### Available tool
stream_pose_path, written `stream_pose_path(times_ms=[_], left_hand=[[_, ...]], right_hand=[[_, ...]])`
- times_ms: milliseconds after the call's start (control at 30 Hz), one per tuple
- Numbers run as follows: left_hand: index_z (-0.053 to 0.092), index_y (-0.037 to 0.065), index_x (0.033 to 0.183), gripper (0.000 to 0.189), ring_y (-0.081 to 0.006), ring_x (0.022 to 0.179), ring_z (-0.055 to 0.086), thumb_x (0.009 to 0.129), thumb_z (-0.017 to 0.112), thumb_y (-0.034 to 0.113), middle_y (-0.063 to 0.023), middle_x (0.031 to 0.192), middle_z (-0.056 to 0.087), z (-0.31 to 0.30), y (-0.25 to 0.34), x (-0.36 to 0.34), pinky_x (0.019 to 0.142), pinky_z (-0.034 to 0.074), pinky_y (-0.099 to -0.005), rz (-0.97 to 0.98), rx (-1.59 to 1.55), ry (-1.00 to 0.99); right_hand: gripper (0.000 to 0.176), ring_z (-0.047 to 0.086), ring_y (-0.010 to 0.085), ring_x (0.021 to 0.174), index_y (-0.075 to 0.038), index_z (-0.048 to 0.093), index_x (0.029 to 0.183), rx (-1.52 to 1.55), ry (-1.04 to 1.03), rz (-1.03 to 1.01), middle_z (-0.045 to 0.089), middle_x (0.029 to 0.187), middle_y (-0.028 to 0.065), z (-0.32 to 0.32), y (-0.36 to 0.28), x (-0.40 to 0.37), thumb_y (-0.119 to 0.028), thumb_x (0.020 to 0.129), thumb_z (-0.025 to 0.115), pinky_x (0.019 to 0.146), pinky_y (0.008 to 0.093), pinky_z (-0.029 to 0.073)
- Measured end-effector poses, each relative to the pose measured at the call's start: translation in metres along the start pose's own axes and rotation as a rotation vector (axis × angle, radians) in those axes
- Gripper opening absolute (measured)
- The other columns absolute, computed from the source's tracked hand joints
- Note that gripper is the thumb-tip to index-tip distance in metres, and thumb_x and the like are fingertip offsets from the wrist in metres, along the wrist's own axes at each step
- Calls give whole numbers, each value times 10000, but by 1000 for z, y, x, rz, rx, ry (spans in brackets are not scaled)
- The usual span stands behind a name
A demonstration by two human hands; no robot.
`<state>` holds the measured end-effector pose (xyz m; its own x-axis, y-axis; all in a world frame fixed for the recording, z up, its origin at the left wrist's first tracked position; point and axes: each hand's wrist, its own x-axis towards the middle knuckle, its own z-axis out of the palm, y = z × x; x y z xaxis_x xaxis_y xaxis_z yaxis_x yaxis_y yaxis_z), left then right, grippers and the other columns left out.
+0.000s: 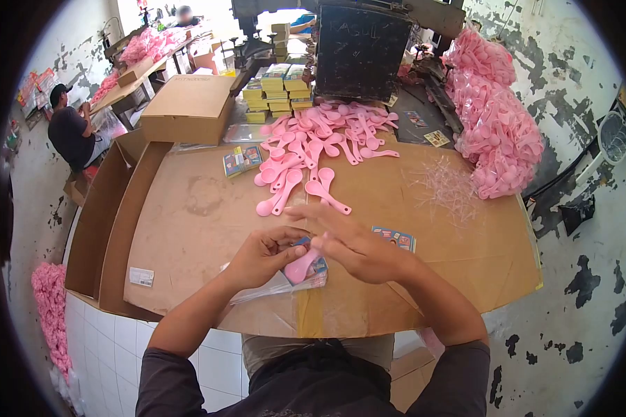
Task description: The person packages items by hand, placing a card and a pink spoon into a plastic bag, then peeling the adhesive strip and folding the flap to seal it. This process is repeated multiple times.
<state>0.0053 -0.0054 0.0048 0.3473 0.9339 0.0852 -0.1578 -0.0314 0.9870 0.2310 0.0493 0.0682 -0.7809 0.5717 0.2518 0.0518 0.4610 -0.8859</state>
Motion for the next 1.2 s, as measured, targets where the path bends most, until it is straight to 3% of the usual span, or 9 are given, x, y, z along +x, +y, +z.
stream_pose_path(times_ms=[100, 167, 267, 367, 467, 767, 967, 1067, 1200], left_hand=[[639, -28, 1276, 300, -100, 1003, 679, 1037, 652, 153, -61, 1118, 738, -4, 3, -1, 883, 549, -275, -7, -88, -64], [623, -22, 1288, 318, -101, 991, 678, 1039, 654, 171, -53, 1103, 737, -13, 0, -3, 888, 540, -271, -90, -97, -81], [621, -6, 1313, 323, -127, 1121, 661, 1042, 647, 168, -94, 1269, 690, -14, 2, -3, 994, 523, -309, -129, -142, -140], [609, -4, 1330, 330, -152, 1210, 629, 1041, 636, 152, -110, 1346, 650, 0, 5, -3, 1050, 487, -328, 114, -130, -40], [577, 5, 1376, 376, -184, 1244, 621, 1024, 630, 126, -118, 1381, 633, -2, 10, -3, 1095, 450, -345, 244, 183, 75], [610, -12, 1341, 371, -195, 1101, 704, 999, 660, 123, -123, 1172, 740, 13, 22, -8, 982, 536, -337, 391, 367, 68], [630, -22, 1312, 298, -174, 997, 749, 1027, 622, 65, -119, 1082, 766, 25, 24, -5, 876, 593, -295, 366, 276, 159], [642, -27, 1297, 284, -170, 1003, 747, 1026, 619, 56, -128, 1114, 760, 24, 23, -4, 853, 597, -287, 352, 223, 166], [641, -44, 1280, 286, -146, 919, 755, 1013, 639, 59, -107, 1011, 776, 20, 25, -4, 783, 596, -275, 267, 197, 212]], right_hand=[[415, 517, 299, 1332, -56, 536, 1416, 501, -62, 65, 536, 1414, 177, 4, 2, 2, -122, 1007, 520, 1061, 405, 458], [322, 556, 305, 1290, -44, 613, 1317, 484, 30, -43, 598, 1342, 161, -8, 5, 6, -134, 1014, 548, 1084, 420, 437], [163, 596, 272, 1234, -73, 715, 1114, -97, -139, -226, 642, 1269, 119, -14, -11, 10, -131, 970, 666, 1042, 407, 459], [53, 651, 258, 1101, -79, 735, 936, -221, -30, -322, 691, 1125, 70, -13, -31, 11, -112, 900, 755, 956, 391, 502], [63, 667, 268, 931, -60, 720, 925, -728, 104, -413, 681, 951, 61, -15, -62, 11, -91, 879, 751, 820, 381, 529], [89, 595, 210, 602, -44, 718, 938, -647, 207, -150, 605, 770, 79, -6, -59, 4, -110, 891, 753, 568, 347, 480], [94, 607, 211, 609, -47, 715, 969, -593, 292, -200, 618, 778, 81, 4, -49, 6, -99, 899, 750, 554, 330, 475], [114, 644, 232, 706, -58, 705, 983, -620, 395, -204, 651, 874, 79, 8, -45, 8, -79, 880, 748, 616, 352, 492], [148, 652, 247, 959, -87, 691, 969, -933, 439, -466, 654, 1027, 66, 8, -43, 12, -102, 841, 762, 821, 383, 483]])
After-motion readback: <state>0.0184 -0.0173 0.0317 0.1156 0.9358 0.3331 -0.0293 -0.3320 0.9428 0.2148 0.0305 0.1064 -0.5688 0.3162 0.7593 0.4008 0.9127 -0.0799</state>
